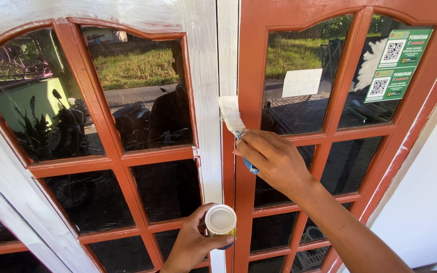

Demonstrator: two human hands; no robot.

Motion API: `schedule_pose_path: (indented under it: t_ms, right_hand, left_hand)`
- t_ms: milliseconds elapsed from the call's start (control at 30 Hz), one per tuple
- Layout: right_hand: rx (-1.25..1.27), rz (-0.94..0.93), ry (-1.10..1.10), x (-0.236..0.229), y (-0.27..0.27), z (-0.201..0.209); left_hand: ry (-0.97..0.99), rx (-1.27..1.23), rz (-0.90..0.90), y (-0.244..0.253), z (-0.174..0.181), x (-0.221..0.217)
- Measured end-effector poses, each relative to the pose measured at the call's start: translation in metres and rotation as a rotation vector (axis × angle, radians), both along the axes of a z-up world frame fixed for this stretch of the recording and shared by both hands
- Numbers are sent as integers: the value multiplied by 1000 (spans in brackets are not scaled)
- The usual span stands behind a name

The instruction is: The person is painting a wooden window frame with white paint.

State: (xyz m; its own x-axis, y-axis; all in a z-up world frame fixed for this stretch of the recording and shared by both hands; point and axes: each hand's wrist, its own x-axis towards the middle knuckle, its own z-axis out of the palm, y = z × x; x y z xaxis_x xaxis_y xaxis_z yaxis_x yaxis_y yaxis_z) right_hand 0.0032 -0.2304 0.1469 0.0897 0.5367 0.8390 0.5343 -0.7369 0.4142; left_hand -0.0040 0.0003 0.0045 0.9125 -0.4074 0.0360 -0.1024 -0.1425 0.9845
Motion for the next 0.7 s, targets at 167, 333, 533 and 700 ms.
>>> schedule_pose_path:
  t_ms: [167, 333, 533, 700]
  right_hand:
    - [-19, 0, 26, -5, -1, -11]
    - [-28, -7, 60, -11, 0, -24]
    - [-18, 29, 87, -12, -2, -47]
    - [-29, 26, 124, -15, -3, -68]
  left_hand:
    - [38, -109, 13, -2, 7, -9]
    - [70, -203, 0, 0, 2, -13]
    - [-11, -261, -18, 3, -6, -13]
    - [-64, -190, 26, 5, -14, -17]
